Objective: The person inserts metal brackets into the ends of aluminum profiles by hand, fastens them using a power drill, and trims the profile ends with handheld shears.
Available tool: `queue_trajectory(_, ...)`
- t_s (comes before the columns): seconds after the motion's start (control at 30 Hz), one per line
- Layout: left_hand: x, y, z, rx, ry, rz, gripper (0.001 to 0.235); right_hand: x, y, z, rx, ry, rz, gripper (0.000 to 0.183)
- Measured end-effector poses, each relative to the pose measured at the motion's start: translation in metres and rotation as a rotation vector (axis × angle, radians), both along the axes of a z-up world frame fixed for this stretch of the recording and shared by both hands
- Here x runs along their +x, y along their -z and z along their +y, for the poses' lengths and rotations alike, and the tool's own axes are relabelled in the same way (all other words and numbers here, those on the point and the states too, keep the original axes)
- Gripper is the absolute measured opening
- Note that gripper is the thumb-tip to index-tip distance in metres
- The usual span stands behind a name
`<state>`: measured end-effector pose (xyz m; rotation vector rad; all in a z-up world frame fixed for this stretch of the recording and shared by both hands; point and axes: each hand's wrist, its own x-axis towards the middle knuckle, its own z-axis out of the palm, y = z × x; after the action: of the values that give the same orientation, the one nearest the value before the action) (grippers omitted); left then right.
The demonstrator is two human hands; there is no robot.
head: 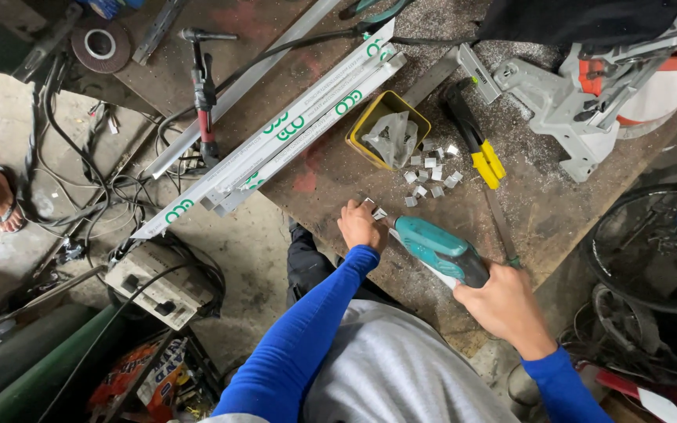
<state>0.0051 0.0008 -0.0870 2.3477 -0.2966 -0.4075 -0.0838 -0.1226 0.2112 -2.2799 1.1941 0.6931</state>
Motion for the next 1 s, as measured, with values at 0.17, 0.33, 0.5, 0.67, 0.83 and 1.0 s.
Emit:
queue_trajectory(0.17, 0.006, -0.023, -0.001, 0.019, -0.022, 0.102, 0.028, 0.006, 0.001, 0.003, -0.017, -0.035, 0.008, 0.039)
queue_trajectory(0.33, 0.014, -0.041, -0.001, 0.016, -0.017, 0.124, 0.028, 0.014, -0.002, 0.004, -0.013, -0.031, 0.034, 0.038)
queue_trajectory(0.5, 0.015, -0.037, -0.004, 0.023, -0.028, 0.129, 0.024, 0.024, -0.006, 0.007, -0.012, -0.068, 0.073, 0.036)
queue_trajectory(0.67, 0.017, -0.037, -0.003, 0.022, -0.007, 0.129, 0.025, 0.033, -0.012, 0.013, 0.011, -0.124, 0.086, 0.034)
queue_trajectory(0.83, 0.02, -0.046, -0.001, 0.016, 0.005, 0.162, 0.025, 0.041, -0.014, 0.009, 0.05, -0.071, 0.097, 0.034)
queue_trajectory(1.0, 0.017, -0.038, 0.0, -0.005, 0.005, 0.112, 0.026, 0.044, -0.015, 0.011, 0.022, -0.054, 0.146, 0.034)
